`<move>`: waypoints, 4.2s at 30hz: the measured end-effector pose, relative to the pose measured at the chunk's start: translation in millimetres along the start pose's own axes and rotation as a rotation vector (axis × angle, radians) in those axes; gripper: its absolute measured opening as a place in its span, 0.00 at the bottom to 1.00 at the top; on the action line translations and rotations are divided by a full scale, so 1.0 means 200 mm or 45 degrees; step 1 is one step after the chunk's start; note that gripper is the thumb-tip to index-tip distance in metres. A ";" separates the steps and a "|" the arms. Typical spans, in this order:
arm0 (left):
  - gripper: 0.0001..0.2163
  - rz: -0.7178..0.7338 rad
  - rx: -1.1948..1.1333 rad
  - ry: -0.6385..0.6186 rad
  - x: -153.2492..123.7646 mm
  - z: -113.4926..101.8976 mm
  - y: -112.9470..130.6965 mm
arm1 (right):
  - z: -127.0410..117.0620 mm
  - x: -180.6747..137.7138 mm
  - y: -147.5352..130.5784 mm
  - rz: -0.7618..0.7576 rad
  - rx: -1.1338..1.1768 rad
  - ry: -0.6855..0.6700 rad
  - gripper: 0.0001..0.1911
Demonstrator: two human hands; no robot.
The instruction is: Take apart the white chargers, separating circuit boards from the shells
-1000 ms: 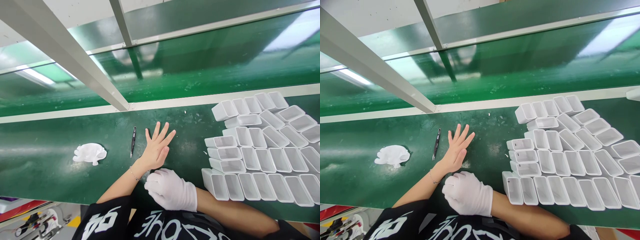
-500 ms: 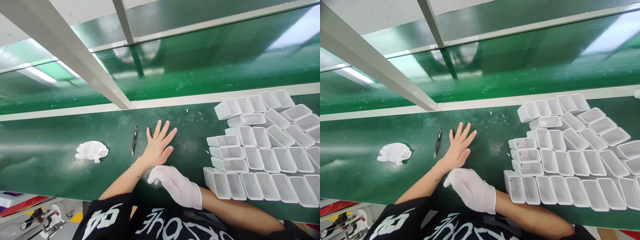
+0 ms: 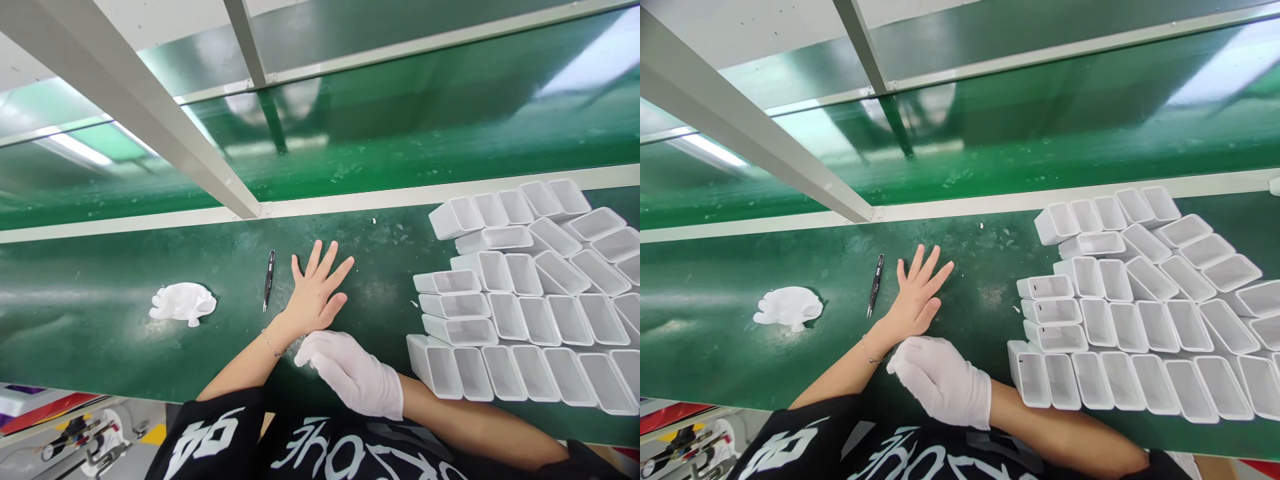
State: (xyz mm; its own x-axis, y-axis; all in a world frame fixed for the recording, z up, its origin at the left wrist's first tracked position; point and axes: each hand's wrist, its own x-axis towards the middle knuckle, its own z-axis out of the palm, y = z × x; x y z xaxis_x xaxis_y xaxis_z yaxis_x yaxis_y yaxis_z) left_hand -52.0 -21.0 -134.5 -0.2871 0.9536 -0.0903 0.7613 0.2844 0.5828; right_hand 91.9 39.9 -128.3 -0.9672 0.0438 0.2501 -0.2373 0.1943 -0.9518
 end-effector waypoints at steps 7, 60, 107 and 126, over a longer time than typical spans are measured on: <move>0.34 -0.016 0.011 0.038 0.00 0.00 0.00 | 0.02 0.01 0.01 -0.030 -0.161 -0.104 0.23; 0.25 -0.464 -1.804 0.411 0.05 -0.10 -0.12 | 0.04 0.00 0.02 -0.021 -0.455 -0.350 0.21; 0.32 -0.565 -2.731 0.406 0.00 -0.04 0.17 | 0.07 0.10 0.06 0.553 0.449 1.027 0.33; 0.30 -0.402 -2.437 0.682 -0.06 0.04 0.28 | 0.03 0.11 0.07 0.600 0.289 0.949 0.32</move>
State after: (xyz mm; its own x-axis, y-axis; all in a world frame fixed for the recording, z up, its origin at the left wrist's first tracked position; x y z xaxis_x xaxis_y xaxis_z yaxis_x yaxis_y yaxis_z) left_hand -1.5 -16.0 -107.5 -0.6468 0.6780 -0.3492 -0.7203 -0.3926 0.5719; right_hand 65.9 36.9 -136.3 -0.6781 0.7076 -0.1985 0.0793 -0.1981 -0.9770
